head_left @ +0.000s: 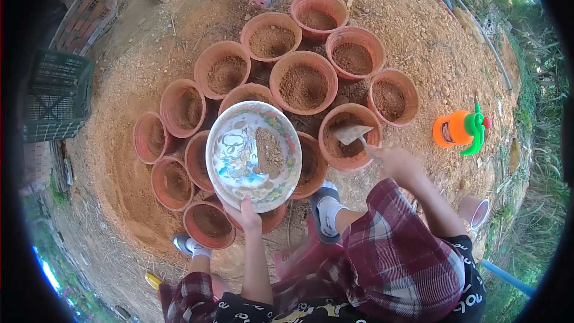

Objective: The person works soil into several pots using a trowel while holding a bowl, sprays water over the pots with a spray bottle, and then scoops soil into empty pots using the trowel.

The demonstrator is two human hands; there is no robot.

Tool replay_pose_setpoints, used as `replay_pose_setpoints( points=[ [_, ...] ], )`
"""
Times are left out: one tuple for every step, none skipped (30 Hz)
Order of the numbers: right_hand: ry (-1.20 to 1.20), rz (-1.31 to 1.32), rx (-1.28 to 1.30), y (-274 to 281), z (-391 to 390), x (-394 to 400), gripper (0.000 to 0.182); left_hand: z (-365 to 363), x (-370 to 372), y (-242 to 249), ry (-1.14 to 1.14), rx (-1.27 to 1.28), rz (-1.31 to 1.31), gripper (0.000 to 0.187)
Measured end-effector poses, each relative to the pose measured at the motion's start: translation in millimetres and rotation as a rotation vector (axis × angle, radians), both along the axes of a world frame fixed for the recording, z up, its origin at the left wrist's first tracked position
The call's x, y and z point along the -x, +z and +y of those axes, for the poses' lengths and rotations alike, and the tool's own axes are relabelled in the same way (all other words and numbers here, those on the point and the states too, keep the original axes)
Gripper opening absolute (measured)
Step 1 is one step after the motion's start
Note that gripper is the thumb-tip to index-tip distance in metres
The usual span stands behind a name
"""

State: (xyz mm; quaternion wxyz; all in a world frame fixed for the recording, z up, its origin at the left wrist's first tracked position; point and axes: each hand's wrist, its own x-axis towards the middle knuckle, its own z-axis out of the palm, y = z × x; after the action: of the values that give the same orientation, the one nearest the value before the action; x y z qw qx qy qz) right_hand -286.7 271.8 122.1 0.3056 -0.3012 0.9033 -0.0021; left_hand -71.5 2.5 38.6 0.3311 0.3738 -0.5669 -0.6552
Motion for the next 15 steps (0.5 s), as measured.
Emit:
replay_pose_setpoints(
  points=[
    [0.017,-0.005,0.015,10.4,0.7,-1.9,0.066,0.0,-2.8,-3.3,0.003,0.025,-0.029,0.073],
    [0.010,-0.009,0.025,27.7,-3.7,-2.3,0.066,-1.8,-3.5,-5.3,0.007,0.051,-0.053,0.072],
    [0.018,-0.066,-0.116,50.0,-8.6,-0.9,0.066,-3.7,-3.1,-5.5,0.002,0.057,-0.055,0.072],
    [0.029,-0.124,-0.263,60.6,-10.7,-0.1,0.065,-3.5,-2.8,-6.3,0.011,0.043,-0.026,0.072],
    [0.058,-0.057,-0.240,46.2,4.1,-3.8,0.061,-1.9,-3.5,-7.4,0.019,0.024,0.002,0.072],
    [0.056,-0.061,-0.248,35.2,2.1,-6.2,0.061,-0.8,-6.0,-9.3,0.016,0.016,-0.002,0.072],
    [-0.002,-0.081,-0.179,26.0,-3.5,-8.8,0.054,-0.9,-9.2,-11.7,0.030,-0.022,-0.028,0.071],
    [-0.059,-0.096,-0.108,18.8,-6.5,-10.2,0.046,-0.6,-10.1,-13.1,0.044,-0.058,-0.052,0.071],
    [-0.060,-0.094,-0.111,12.3,-5.4,-14.5,0.046,0.4,-8.8,-11.2,0.043,-0.060,-0.050,0.071],
    [-0.105,-0.082,-0.132,7.9,-5.7,-18.9,0.050,0.3,-6.2,-7.3,0.036,-0.037,-0.039,0.071],
    [-0.150,-0.070,-0.153,3.6,-5.9,-23.5,0.053,0.0,-3.9,-5.0,0.035,-0.011,-0.027,0.070],
    [-0.192,-0.064,-0.162,1.2,-5.9,-25.9,0.053,-0.2,-3.3,-5.0,0.045,-0.007,-0.022,0.070],
    [-0.212,-0.064,-0.166,1.5,-5.0,-28.0,0.052,-0.6,-3.7,-5.3,0.042,-0.005,-0.021,0.071],
    [-0.232,-0.060,-0.155,3.1,-4.0,-30.1,0.052,-1.1,-4.0,-6.4,0.039,-0.003,-0.019,0.071],
    [-0.239,-0.061,-0.139,4.2,-3.7,-30.8,0.051,-2.0,-8.1,-13.7,0.045,-0.002,-0.020,0.071]
  ],
)
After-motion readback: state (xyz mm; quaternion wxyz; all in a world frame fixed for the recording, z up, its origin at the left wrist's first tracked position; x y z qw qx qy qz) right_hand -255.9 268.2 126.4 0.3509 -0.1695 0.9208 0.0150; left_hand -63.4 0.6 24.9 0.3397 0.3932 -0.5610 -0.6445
